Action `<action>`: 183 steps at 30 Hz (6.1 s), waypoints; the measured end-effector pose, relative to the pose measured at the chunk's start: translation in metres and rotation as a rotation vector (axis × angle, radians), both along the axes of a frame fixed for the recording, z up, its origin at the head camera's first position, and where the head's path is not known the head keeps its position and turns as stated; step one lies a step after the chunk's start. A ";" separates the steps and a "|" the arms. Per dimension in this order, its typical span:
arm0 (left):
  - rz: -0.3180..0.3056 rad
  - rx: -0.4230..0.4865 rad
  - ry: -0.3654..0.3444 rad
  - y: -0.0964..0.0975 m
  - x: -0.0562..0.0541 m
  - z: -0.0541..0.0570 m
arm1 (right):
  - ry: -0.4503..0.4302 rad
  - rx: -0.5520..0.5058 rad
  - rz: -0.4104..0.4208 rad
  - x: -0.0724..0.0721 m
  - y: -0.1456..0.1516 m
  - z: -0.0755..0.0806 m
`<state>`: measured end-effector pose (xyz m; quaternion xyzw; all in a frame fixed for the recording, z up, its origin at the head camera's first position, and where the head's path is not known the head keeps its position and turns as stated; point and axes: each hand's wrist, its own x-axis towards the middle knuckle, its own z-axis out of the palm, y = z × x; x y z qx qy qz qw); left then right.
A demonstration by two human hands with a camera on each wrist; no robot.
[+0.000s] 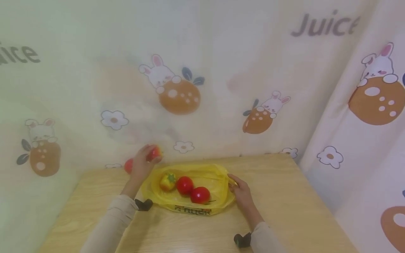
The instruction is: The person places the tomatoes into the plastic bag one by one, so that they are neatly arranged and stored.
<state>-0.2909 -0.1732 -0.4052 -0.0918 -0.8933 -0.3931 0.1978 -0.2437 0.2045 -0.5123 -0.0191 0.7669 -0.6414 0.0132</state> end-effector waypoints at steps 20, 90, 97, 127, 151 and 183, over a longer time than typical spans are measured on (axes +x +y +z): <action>-0.020 -0.003 0.020 0.002 0.007 0.006 | 0.001 0.002 0.031 -0.005 -0.015 0.005; -0.330 -0.748 -0.103 0.055 0.061 -0.078 | 0.024 -0.062 0.020 0.008 -0.021 -0.008; -0.276 -0.494 0.048 0.055 0.056 -0.055 | 0.020 -0.075 0.019 0.010 -0.016 -0.004; 0.241 -0.059 0.019 -0.070 0.006 -0.040 | 0.040 -0.082 0.049 0.009 -0.012 -0.008; 0.204 -0.121 -0.337 -0.085 -0.014 -0.065 | -0.025 -0.103 0.030 0.013 -0.009 -0.009; 0.215 0.003 -0.117 -0.091 -0.003 -0.061 | -0.060 -0.060 0.005 0.013 -0.008 -0.010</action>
